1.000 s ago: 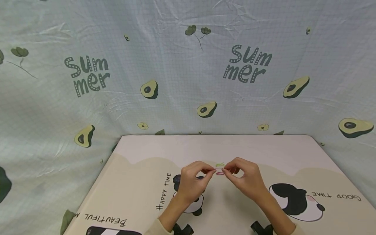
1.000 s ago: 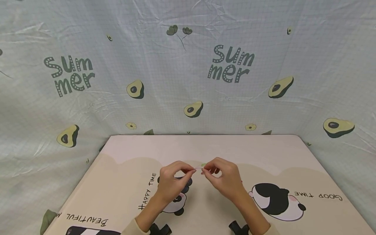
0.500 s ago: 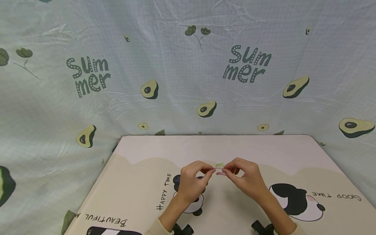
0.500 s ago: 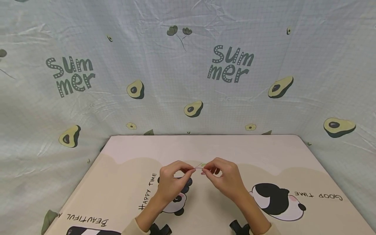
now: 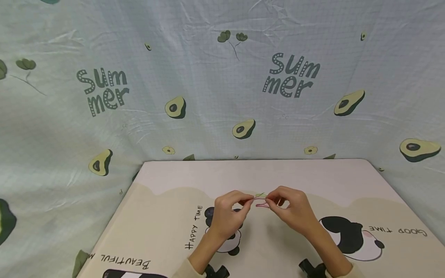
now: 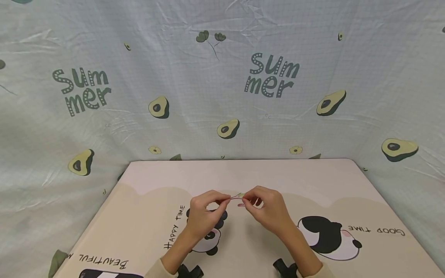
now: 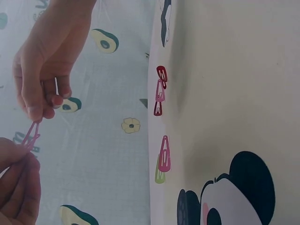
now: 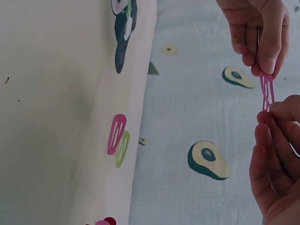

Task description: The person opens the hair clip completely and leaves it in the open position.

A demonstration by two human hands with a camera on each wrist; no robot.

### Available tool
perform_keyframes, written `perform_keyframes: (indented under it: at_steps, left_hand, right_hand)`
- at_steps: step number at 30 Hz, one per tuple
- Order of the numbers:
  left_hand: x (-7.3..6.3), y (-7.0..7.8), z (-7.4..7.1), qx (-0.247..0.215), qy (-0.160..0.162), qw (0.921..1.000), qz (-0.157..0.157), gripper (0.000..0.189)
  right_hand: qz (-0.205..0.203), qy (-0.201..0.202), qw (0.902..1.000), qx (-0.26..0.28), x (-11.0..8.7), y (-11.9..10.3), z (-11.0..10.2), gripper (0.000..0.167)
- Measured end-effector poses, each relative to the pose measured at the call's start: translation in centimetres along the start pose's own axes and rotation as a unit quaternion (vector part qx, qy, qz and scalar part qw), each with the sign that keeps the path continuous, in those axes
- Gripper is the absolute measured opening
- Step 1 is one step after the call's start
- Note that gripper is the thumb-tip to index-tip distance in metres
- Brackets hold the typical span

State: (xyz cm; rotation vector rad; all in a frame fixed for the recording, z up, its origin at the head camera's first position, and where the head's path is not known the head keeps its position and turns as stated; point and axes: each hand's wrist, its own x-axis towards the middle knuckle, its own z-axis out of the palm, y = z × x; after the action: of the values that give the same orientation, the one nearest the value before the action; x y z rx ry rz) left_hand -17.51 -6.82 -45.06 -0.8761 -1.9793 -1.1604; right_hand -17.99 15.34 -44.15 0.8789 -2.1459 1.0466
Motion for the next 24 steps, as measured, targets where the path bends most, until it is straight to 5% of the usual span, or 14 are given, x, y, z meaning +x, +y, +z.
perform_keyframes:
  at_steps: [11,18,24]
  left_hand:
    - [0.1,-0.5,0.8,-0.015,-0.029,0.9959,-0.084,0.005]
    - [0.0,-1.0,1.3,-0.042,-0.086,0.9816,-0.166,0.004]
    - [-0.2,-1.4,1.9,-0.027,-0.121,0.9743,-0.188,0.004]
  right_hand:
    - [0.037,-0.010,0.9990,-0.022,-0.3,0.3,0.0,0.023]
    - [0.089,-0.052,0.9940,-0.036,-0.4,0.4,-0.1,0.016]
    - [0.141,-0.103,0.9833,-0.051,-0.6,1.0,-0.1,0.015]
